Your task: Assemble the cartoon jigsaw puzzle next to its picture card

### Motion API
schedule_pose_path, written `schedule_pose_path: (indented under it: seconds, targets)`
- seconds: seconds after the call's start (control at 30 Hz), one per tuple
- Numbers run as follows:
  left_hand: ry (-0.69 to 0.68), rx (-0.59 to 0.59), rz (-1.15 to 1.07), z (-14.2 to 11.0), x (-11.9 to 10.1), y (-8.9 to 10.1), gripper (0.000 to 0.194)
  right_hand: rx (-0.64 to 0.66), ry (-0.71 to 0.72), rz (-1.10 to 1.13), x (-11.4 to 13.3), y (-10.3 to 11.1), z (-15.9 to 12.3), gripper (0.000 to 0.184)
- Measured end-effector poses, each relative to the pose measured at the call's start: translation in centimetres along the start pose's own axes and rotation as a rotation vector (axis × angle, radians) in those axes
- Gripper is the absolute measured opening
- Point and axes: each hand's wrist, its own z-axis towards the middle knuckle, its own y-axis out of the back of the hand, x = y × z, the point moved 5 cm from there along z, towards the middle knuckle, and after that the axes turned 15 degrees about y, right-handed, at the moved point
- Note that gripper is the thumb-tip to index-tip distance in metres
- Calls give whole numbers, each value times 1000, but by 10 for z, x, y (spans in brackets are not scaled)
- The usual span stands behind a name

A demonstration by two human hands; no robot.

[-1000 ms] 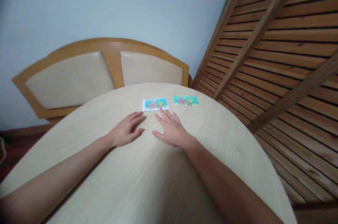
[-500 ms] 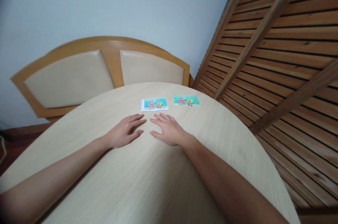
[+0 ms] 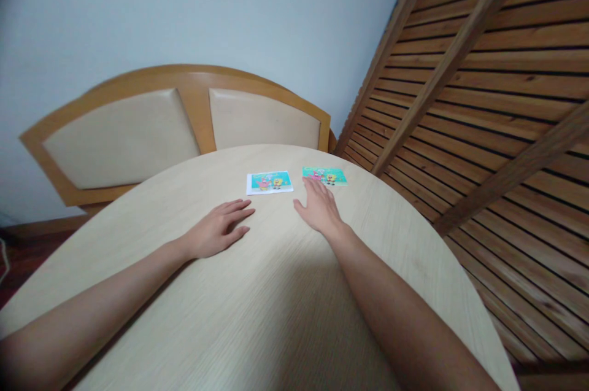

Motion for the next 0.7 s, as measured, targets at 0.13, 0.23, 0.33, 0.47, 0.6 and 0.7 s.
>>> schedule_pose_path:
  seconds: [0.13, 0.23, 0.33, 0.47, 0.6, 0.7]
  targets:
    - [-4, 6, 7, 0, 0, 0, 52, 152, -227, -92, -38, 4, -5, 74]
    - [-6, 0, 2, 0, 1, 0, 52, 295, -240, -230, -31, 14, -4, 66]
    - [-10, -12, -19, 0, 3, -1, 50, 378, -236, -264, -6, 26, -1, 57]
    - [-9, -16, -38, 1, 3, 0, 49, 575, -216, -238, 44, 39, -10, 42]
    - [-27, -40, -103, -1, -1, 5, 50, 680, 29, -148, 105, 50, -23, 42]
    - [-112, -39, -154, -5, -8, 9, 59, 726, 274, 6, 133, 55, -27, 39]
